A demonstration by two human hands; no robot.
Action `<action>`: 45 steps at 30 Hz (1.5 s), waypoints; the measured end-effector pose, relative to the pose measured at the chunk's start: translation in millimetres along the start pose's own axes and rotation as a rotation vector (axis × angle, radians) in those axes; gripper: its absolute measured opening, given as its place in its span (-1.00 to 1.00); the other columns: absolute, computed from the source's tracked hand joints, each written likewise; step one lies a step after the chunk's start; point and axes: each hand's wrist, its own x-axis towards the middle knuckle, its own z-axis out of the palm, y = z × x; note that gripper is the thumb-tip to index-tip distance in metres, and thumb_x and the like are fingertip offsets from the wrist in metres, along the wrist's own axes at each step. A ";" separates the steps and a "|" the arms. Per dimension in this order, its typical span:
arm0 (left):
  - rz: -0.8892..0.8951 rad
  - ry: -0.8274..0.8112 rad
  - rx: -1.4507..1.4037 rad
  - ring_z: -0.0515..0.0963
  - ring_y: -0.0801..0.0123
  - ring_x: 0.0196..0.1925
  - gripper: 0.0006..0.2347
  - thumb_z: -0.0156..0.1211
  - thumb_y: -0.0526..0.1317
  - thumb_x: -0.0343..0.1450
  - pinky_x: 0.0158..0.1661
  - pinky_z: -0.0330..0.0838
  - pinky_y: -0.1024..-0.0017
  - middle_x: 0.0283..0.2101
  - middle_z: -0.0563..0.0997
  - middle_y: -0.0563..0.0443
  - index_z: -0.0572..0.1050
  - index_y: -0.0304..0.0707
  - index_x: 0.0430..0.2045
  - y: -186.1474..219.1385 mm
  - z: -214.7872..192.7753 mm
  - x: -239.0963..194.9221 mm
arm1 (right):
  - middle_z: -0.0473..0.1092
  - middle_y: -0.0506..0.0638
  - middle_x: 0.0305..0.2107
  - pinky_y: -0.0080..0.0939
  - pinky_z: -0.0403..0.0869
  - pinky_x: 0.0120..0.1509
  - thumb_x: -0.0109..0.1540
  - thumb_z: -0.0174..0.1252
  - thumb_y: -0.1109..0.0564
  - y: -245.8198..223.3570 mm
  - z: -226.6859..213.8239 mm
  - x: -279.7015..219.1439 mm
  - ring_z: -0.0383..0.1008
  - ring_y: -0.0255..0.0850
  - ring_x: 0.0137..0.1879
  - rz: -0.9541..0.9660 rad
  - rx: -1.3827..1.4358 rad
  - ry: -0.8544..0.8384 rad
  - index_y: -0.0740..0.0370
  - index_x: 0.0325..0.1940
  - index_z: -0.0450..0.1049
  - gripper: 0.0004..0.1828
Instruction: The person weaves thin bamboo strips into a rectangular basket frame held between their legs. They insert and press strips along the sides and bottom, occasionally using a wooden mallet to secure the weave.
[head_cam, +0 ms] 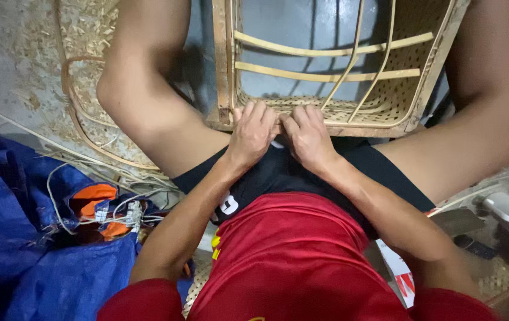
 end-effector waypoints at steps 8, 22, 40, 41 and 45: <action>0.028 0.000 -0.003 0.42 0.01 -0.07 -0.82 0.27 -0.25 0.37 -0.03 0.20 0.09 -0.19 0.41 -0.14 0.42 -0.28 -0.26 5.4 -8.8 1.8 | 0.30 0.16 -0.23 0.03 0.31 0.08 0.18 0.13 0.21 -10.8 -10.7 5.6 0.30 0.09 -0.05 -0.008 0.010 -0.005 0.38 0.05 0.47 -0.64; 0.043 -0.066 0.068 0.41 0.00 -0.06 -0.75 0.36 -0.22 0.26 -0.04 0.22 0.01 -0.17 0.45 -0.11 0.47 -0.21 -0.26 -0.6 2.5 5.0 | 0.36 0.19 -0.13 0.13 0.35 0.22 0.16 0.10 0.17 -16.4 -12.8 -6.5 0.35 0.13 0.03 0.092 -0.127 0.057 0.41 0.11 0.45 -0.55; -0.150 0.009 0.386 0.48 0.00 0.00 -0.78 0.08 -0.30 0.35 0.19 0.37 0.10 -0.16 0.45 -0.23 0.46 -0.41 -0.18 54.7 9.3 8.0 | 0.47 0.11 -0.15 0.04 0.36 0.09 0.21 0.31 0.19 -12.5 -63.7 -35.1 0.42 0.09 -0.01 0.217 -0.042 0.001 0.24 0.13 0.55 -0.61; -0.144 0.030 0.347 0.48 0.00 0.02 -0.81 0.08 -0.31 0.36 0.19 0.37 0.09 -0.14 0.44 -0.23 0.45 -0.40 -0.19 52.3 7.2 6.0 | 0.46 0.11 -0.10 0.05 0.34 0.12 0.18 0.29 0.15 -16.5 -57.8 -27.1 0.40 0.10 0.05 0.142 -0.102 0.012 0.26 0.16 0.53 -0.56; -0.126 0.048 0.150 0.45 0.01 0.00 -0.83 0.07 -0.31 0.41 0.10 0.34 0.10 -0.10 0.45 -0.18 0.46 -0.34 -0.15 39.1 0.5 6.2 | 0.42 0.09 -0.08 0.02 0.30 0.20 0.19 0.19 0.14 -11.5 -41.8 10.6 0.37 0.03 0.14 -0.032 -0.266 -0.122 0.28 0.18 0.50 -0.53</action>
